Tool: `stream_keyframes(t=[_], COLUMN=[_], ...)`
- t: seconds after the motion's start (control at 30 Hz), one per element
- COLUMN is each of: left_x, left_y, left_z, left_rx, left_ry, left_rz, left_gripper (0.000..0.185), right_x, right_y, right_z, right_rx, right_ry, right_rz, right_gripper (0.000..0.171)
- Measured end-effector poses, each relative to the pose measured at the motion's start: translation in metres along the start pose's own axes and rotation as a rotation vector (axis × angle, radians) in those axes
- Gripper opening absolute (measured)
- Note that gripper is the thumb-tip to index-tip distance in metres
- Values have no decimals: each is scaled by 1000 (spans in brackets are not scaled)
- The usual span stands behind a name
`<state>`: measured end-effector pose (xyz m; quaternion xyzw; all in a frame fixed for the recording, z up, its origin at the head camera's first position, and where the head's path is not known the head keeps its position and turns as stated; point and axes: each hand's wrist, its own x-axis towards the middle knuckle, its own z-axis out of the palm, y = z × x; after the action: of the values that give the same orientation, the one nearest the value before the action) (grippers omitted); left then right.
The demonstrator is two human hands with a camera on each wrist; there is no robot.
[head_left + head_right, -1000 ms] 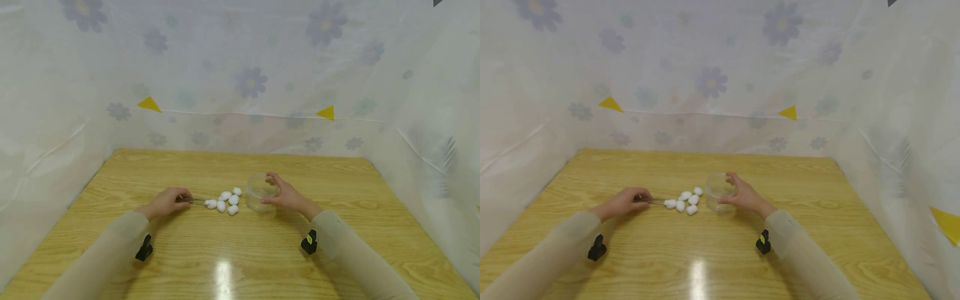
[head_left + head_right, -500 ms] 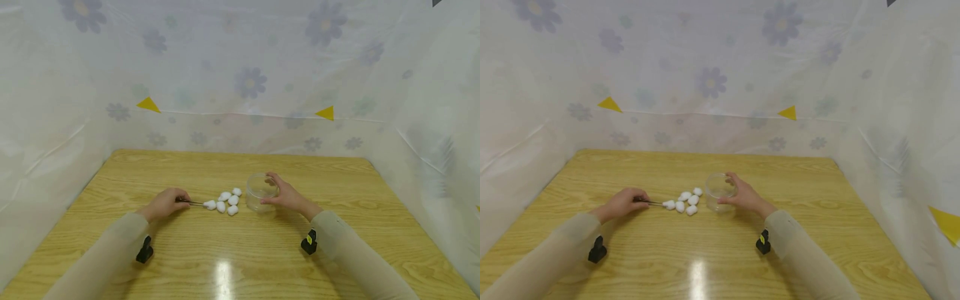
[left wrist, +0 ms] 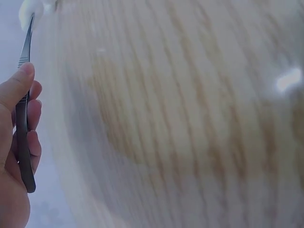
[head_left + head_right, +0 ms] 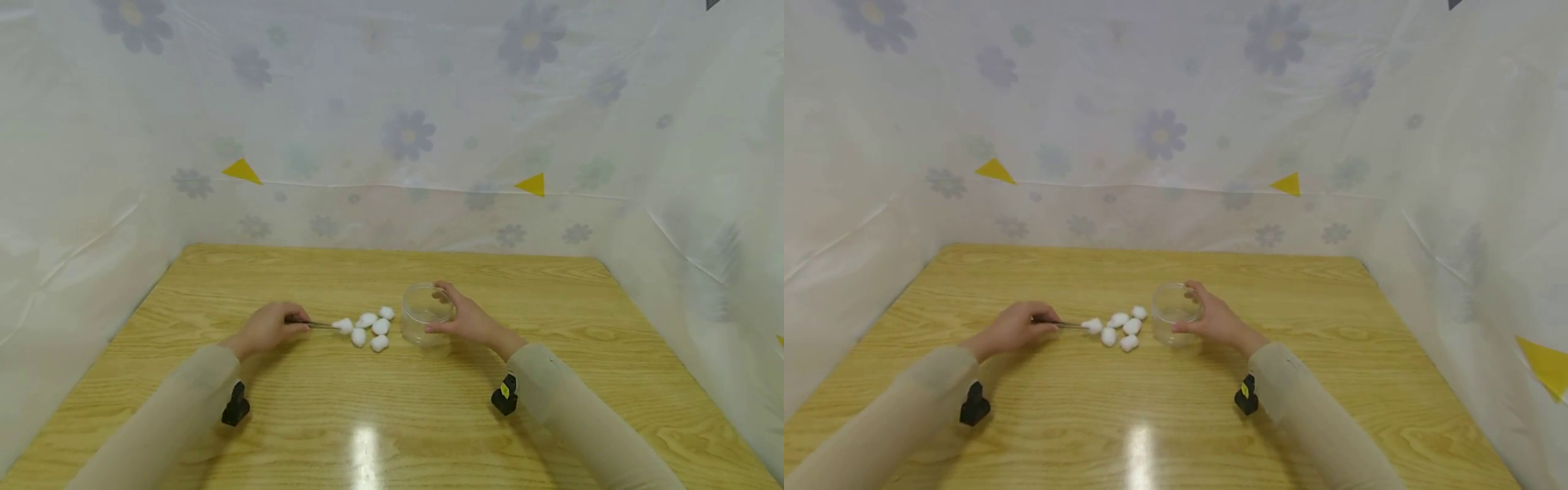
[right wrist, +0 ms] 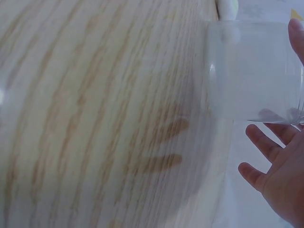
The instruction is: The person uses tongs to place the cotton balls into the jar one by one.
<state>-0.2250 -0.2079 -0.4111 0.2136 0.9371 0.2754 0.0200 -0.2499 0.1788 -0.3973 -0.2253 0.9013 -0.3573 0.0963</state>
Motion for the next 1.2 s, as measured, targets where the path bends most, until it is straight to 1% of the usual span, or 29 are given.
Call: stream_keyframes(t=[0.17,0.4,0.53,0.77,0.9,1.0,1.2], left_x=[3,13,20,36,47,54,65], left_y=[5,14,21,40,52,62,78], left_z=[-5,-11,-15,-23,-26,-26,-24], left_rx=[-13,-70,-80,-69,-47,-32,-29], left_ry=[10,31,38,47,53,49,31], left_rz=[-22,-9,-6,21,28,26,62], left_gripper=[9,12,14,14,15,14,14], right_x=[0,0,1,2,1,0,0], right_y=[0,3,4,2,1,1,0], right_z=[0,0,0,0,-1,-2,-2], right_rx=[-3,5,0,2,5,5,15], right_ry=[3,3,8,9,3,-1,-4], right_rz=[-5,-8,-12,-11,-7,-4,10], right_gripper=[91,92,92,91,92,93,92])
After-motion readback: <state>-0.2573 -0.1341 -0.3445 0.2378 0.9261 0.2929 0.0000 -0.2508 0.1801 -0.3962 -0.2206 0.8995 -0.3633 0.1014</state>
